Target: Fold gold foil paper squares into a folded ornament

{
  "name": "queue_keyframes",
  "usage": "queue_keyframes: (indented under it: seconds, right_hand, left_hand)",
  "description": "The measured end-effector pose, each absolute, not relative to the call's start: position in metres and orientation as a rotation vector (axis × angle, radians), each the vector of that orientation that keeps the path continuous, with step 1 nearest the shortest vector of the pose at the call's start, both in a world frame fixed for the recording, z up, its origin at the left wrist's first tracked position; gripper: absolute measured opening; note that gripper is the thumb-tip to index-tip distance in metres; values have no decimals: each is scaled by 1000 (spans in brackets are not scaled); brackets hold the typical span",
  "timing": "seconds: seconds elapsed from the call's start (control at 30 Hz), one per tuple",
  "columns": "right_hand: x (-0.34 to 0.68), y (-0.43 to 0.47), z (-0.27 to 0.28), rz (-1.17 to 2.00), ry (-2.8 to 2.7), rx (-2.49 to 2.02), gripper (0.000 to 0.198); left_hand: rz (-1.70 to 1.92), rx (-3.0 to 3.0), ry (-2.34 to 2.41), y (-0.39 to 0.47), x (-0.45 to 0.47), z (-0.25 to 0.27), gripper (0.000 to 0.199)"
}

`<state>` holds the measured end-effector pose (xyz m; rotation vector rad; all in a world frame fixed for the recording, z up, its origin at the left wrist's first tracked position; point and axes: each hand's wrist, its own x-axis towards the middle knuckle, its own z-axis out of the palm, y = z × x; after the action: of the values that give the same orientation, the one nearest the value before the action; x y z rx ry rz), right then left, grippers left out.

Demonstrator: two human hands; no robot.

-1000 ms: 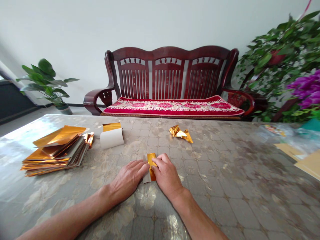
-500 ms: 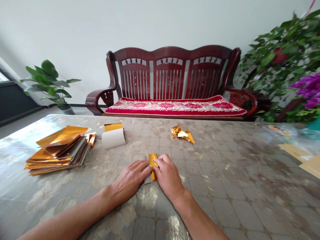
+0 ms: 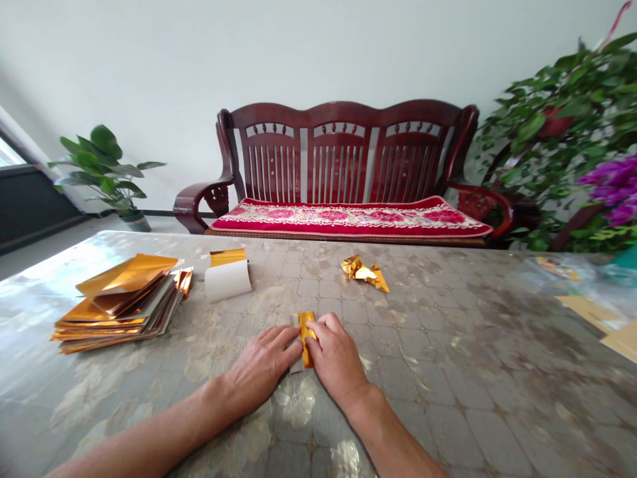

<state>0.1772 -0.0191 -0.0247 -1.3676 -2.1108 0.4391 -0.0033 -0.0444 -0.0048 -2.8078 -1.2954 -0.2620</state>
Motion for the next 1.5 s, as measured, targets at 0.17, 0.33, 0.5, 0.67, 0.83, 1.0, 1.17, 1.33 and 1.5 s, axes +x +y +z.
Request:
queue_keyframes:
  seconds: [0.17,0.33,0.5,0.67,0.83,1.0,1.17,1.33,1.5]
  right_hand:
    - [177,-19,-22,456,-2123,-1358,24]
    - [177,-18,-20,449,-2136,-1339,23]
    - [178,-17,-23,446,-2131,-1334,26]
    - [177,-18,-22,430,-2116,-1379,29]
    - [176,-18,-20,427,-2137,-1377,31]
    - [175,-19,-20,412,-2156,-1374,31]
    - [175,-20,-18,391,-2182,-1372,29]
    - [175,-20,-18,369,-2186,-1370,28]
    - [175,-20,-19,352,-2194,-1355,26]
  left_hand:
    - [-257,-2810,-1295,-45,-3,-3,16]
    - [-217,-2846,-1284,-45,-2,-3,11]
    - [-220,-2842,-1298,-45,-1,-4,10]
    - [-256,-2831,-1340,-46,-1,-5,10]
    - [-252,-2790,-1367,-48,0,-4,13]
    - [-264,-2830,-1406,-48,0,-4,25]
    - [-318,-2886,-1424,-46,0,-5,24]
    - [-405,-2944,-1407,-46,-3,-5,22]
    - [-431,-2975,-1408,-46,-4,-4,22]
